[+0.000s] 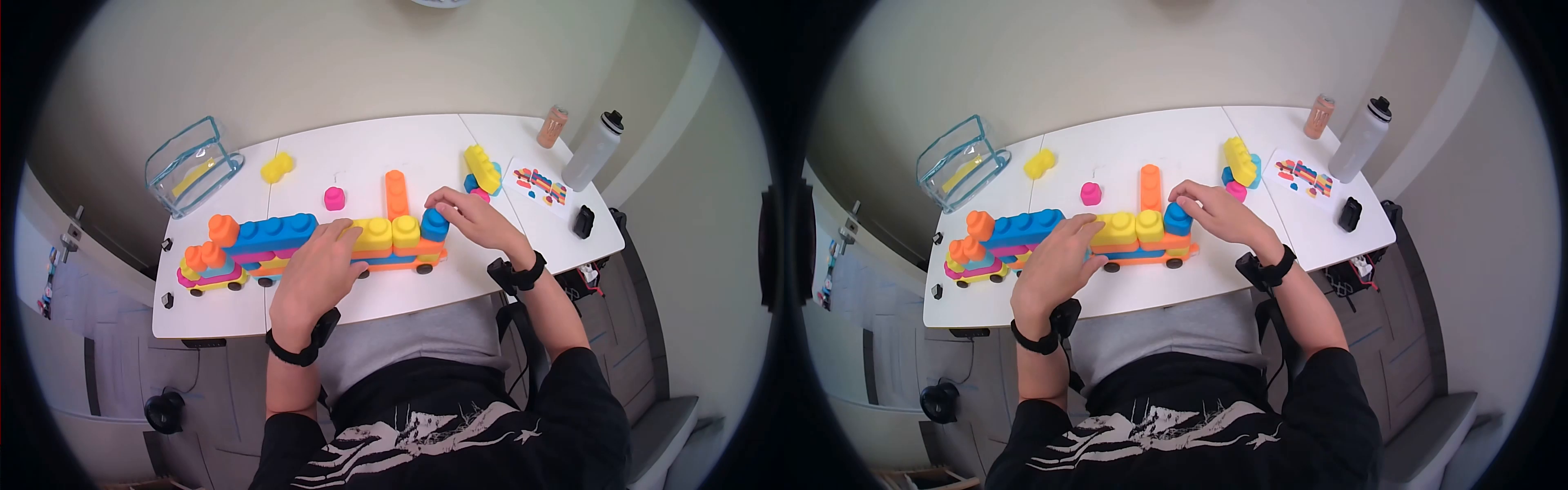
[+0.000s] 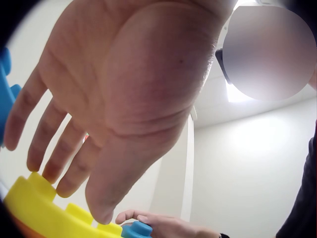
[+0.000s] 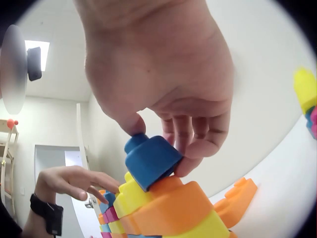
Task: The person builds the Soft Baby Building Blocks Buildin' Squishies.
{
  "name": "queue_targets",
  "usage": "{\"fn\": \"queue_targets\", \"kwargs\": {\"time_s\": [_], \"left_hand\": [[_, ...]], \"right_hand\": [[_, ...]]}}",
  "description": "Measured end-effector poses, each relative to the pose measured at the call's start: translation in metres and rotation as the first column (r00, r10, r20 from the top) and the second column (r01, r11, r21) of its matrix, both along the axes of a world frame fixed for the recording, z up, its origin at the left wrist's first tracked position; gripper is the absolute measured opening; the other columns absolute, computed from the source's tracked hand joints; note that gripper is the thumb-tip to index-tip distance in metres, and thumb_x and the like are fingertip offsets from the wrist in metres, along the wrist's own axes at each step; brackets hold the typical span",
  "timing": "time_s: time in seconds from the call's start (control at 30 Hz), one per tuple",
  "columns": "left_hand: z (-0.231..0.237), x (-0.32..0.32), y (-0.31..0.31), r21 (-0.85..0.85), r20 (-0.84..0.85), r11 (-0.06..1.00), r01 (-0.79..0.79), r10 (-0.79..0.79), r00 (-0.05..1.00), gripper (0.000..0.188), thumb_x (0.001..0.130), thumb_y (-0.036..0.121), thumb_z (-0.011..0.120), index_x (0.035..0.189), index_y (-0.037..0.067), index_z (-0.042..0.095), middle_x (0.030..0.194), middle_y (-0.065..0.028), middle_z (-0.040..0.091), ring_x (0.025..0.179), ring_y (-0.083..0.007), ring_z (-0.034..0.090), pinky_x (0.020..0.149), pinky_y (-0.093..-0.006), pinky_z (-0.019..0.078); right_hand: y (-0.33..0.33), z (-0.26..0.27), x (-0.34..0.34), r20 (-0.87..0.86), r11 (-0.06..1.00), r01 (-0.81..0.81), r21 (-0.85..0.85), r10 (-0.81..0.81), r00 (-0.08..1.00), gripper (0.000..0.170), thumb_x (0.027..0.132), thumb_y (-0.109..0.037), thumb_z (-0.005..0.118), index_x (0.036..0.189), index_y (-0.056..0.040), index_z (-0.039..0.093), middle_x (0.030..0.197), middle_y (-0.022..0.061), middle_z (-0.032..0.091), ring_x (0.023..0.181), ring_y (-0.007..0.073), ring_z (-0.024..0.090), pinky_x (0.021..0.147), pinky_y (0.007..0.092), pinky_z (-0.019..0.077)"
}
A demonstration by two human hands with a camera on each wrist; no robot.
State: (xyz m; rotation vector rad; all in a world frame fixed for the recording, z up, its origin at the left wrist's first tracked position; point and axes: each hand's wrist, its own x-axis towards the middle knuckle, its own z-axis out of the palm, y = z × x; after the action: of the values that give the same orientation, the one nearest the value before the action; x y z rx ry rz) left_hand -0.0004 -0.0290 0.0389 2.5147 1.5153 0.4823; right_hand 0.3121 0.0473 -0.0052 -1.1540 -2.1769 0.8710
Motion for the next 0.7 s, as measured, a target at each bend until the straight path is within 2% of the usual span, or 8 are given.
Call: {"fn": "queue_targets", "kwargs": {"time_s": [0.13, 0.2, 0.23, 0.3, 0.43, 0.5, 0.63, 0.7], "left_hand": [[-0.002, 0.001, -0.001, 0.022, 0.001, 1.000, 0.006, -0.006, 1.000, 0.053, 0.090, 0.017, 0.081, 0.137, -0.001, 0.064, 0.145, -0.0199, 0.062, 0.134, -0.0368, 0.059, 0.112, -0.0430, 0.0500], [-0.002, 0.003, 0.000, 0.022, -0.030, 1.000, 0.005, -0.004, 1.000, 0.052, 0.090, 0.017, 0.082, 0.135, 0.000, 0.065, 0.146, -0.0189, 0.061, 0.134, -0.0367, 0.058, 0.110, -0.0433, 0.0511], [-0.002, 0.003, -0.001, 0.022, -0.030, 1.000, 0.013, -0.012, 0.999, 0.052, 0.090, 0.017, 0.082, 0.135, 0.000, 0.065, 0.146, -0.0189, 0.061, 0.134, -0.0367, 0.058, 0.110, -0.0433, 0.0511], [-0.001, 0.003, -0.001, 0.006, -0.033, 1.000, -0.005, 0.005, 0.999, 0.050, 0.089, 0.016, 0.082, 0.135, 0.001, 0.066, 0.146, -0.0174, 0.060, 0.134, -0.0363, 0.058, 0.108, -0.0435, 0.0523], [-0.002, 0.004, 0.000, 0.020, -0.033, 1.000, 0.000, 0.000, 0.999, 0.049, 0.089, 0.015, 0.082, 0.134, 0.003, 0.067, 0.145, -0.0157, 0.061, 0.133, -0.0354, 0.059, 0.106, -0.0437, 0.0533], [-0.002, 0.005, -0.001, 0.014, -0.034, 1.000, -0.010, 0.010, 0.999, 0.048, 0.089, 0.015, 0.082, 0.134, 0.003, 0.068, 0.144, -0.0147, 0.061, 0.132, -0.0348, 0.059, 0.105, -0.0436, 0.0537], [-0.005, 0.005, 0.000, 0.039, -0.059, 0.999, -0.006, 0.008, 0.998, 0.048, 0.089, 0.016, 0.082, 0.133, 0.003, 0.069, 0.144, -0.0141, 0.061, 0.131, -0.0344, 0.059, 0.104, -0.0435, 0.0541], [-0.004, 0.006, 0.000, 0.038, -0.064, 0.999, -0.012, 0.014, 0.998, 0.047, 0.089, 0.016, 0.082, 0.133, 0.003, 0.069, 0.144, -0.0143, 0.060, 0.131, -0.0342, 0.059, 0.104, -0.0434, 0.0541]], "right_hand": [[0.008, -0.002, 0.002, -0.003, 0.996, -0.085, 0.020, 0.085, 0.996, 0.029, 0.115, -0.023, 0.047, 0.125, -0.0036, 0.065, 0.113, 0.0068, 0.072, 0.104, 0.0204, 0.068, 0.096, 0.0344, 0.0516], [0.009, -0.006, 0.000, -0.077, 0.984, -0.151, 0.099, 0.159, 0.984, 0.031, 0.113, -0.030, 0.052, 0.122, -0.0061, 0.068, 0.103, 0.0120, 0.075, 0.095, 0.0252, 0.072, 0.085, 0.0358, 0.0541], [0.006, -0.004, 0.000, -0.077, 0.985, -0.143, 0.099, 0.151, 0.986, 0.031, 0.113, -0.030, 0.052, 0.122, -0.0061, 0.068, 0.103, 0.0120, 0.075, 0.095, 0.0252, 0.072, 0.085, 0.0358, 0.0541], [-0.002, 0.001, 0.001, -0.050, 0.994, -0.109, 0.014, 0.110, 0.993, 0.030, 0.108, -0.032, 0.062, 0.126, -0.0083, 0.068, 0.109, 0.0086, 0.076, 0.096, 0.0245, 0.072, 0.086, 0.0371, 0.0545], [-0.007, -0.006, 0.004, 0.002, 0.990, -0.110, 0.091, 0.110, 0.994, 0.039, 0.099, -0.030, 0.076, 0.130, -0.0099, 0.066, 0.117, 0.0063, 0.076, 0.101, 0.0243, 0.073, 0.089, 0.0380, 0.0556], [-0.009, -0.009, 0.005, -0.042, 0.987, -0.153, 0.058, 0.156, 0.987, 0.046, 0.093, -0.024, 0.082, 0.134, -0.0096, 0.065, 0.126, 0.0057, 0.074, 0.110, 0.0209, 0.071, 0.098, 0.0378, 0.0549], [-0.011, -0.021, 0.003, -0.080, 0.989, -0.121, 0.084, 0.128, 0.989, 0.046, 0.094, -0.024, 0.081, 0.135, -0.0096, 0.065, 0.127, 0.0056, 0.074, 0.111, 0.0217, 0.071, 0.099, 0.0381, 0.0555], [-0.009, -0.025, 0.003, -0.107, 0.988, -0.123, 0.093, 0.133, 0.985, 0.049, 0.093, -0.025, 0.081, 0.136, -0.0100, 0.062, 0.121, 0.0087, 0.075, 0.109, 0.0278, 0.072, 0.096, 0.0411, 0.0568]]}}
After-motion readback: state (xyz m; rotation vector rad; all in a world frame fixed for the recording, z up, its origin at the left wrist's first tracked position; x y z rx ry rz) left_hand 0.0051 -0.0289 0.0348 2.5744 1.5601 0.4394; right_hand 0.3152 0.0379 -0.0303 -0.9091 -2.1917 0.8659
